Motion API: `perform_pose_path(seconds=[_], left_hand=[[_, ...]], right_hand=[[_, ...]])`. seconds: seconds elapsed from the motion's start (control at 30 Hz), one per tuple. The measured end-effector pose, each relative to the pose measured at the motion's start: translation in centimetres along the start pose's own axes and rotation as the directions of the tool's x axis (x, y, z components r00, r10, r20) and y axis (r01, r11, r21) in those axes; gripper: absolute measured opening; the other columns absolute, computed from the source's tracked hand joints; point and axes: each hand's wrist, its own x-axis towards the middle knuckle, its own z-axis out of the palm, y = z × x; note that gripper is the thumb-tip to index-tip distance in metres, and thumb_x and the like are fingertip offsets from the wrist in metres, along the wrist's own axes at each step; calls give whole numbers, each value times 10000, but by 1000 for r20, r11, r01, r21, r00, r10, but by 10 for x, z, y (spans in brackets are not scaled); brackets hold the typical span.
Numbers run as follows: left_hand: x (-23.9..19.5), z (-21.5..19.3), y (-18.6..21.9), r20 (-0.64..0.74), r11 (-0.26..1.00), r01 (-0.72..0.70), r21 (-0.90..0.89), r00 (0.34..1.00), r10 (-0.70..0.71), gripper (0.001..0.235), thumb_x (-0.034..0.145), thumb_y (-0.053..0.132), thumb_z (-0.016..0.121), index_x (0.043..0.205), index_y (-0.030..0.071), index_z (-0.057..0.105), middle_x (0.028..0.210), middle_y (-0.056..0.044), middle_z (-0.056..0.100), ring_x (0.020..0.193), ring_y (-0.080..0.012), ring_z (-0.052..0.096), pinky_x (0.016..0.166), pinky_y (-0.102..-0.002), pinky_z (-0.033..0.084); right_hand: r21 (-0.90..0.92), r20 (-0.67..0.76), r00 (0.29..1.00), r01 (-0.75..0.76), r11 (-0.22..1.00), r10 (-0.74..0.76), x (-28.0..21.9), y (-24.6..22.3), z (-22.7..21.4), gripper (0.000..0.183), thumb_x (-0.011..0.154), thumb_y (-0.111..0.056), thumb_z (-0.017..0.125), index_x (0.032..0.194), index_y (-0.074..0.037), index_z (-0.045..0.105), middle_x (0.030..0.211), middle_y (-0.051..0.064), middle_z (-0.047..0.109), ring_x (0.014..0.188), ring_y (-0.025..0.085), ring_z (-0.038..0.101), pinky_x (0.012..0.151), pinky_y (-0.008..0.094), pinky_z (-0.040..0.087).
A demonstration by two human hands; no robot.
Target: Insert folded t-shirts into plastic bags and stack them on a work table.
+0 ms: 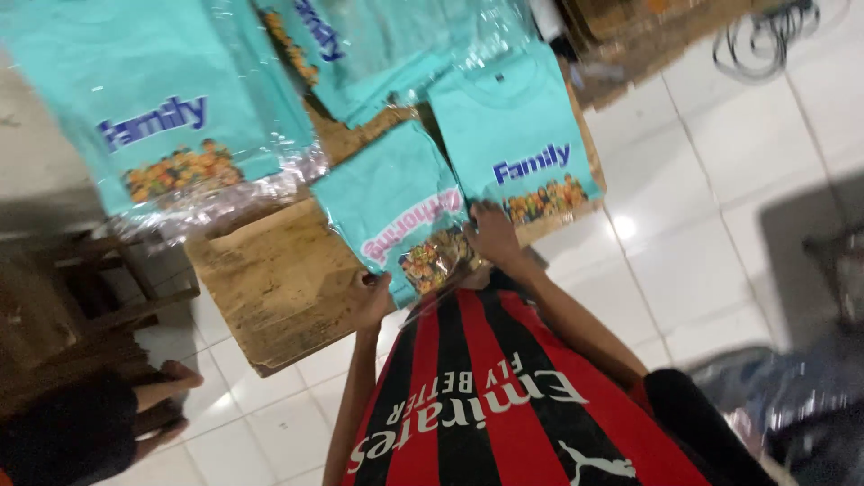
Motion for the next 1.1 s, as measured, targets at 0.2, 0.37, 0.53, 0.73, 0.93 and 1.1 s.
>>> perform_pose_path(seconds=[0.2, 0.37, 0.53, 0.73, 0.93, 1.1], left_hand=[[-21, -9, -8, 26, 624, 59, -779, 998, -61, 754, 893, 319, 805, 1482, 55, 415, 1229, -105, 637, 991, -263, 618, 738, -475, 490], [-92, -68, 61, -184, 869, -145, -474, 981, 64, 683, 859, 318, 747, 1453, 187, 435, 1177, -311, 662, 1154, -510, 642, 1015, -612, 507], [-190, -232, 147, -23, 556, -210, -804, 946, 324, 329, 908, 259, 719, 1218, 151, 749, 1185, -216, 707, 1142, -391, 632, 1007, -532, 497], [-185, -336, 164, 62, 309, -132, -942, 836, 545, 471, 934, 300, 686, 1245, -53, 703, 994, -123, 684, 807, -292, 761, 752, -432, 644], [-150, -469, 193, -58, 417, -413, -810, 763, 644, 600, 929, 514, 585, 1359, 104, 664, 1092, -194, 730, 915, -310, 766, 919, -494, 598], [-109, -560, 196, -299, 250, -685, -685, 577, 760, 439, 1024, 383, 427, 1279, 109, 656, 1343, -159, 700, 1149, -215, 702, 914, -300, 643]], right_hand=[[657, 233, 970, -206, 726, 64, -29, -29, -84, 525, 1028, -587, 538, 1336, -164, 495, 1303, 265, 632, 1247, 501, 597, 1022, 597, 496], [434, 396, 917, -240, 868, 56, -44, -126, -210, 919, 865, -539, 606, 1636, -241, 205, 1278, 398, 604, 1245, 593, 551, 1081, 676, 426], [695, 346, 927, -151, 703, -142, 7, -118, -255, 479, 973, -248, 630, 1428, -103, 605, 1143, 309, 716, 853, 359, 756, 817, 480, 608], [737, 244, 964, -112, 666, -109, 27, -203, -365, 383, 1001, -203, 616, 1283, 46, 687, 1095, 384, 693, 626, 366, 714, 679, 490, 619], [673, -2, 975, 167, 721, -224, 46, -340, -430, 305, 1036, -238, 645, 1178, 22, 719, 921, 199, 666, 591, 276, 689, 596, 427, 622], [678, -89, 979, 193, 709, -182, 66, -448, -454, 169, 1107, -211, 592, 1213, -112, 680, 921, 79, 756, 620, 132, 681, 634, 245, 660]])
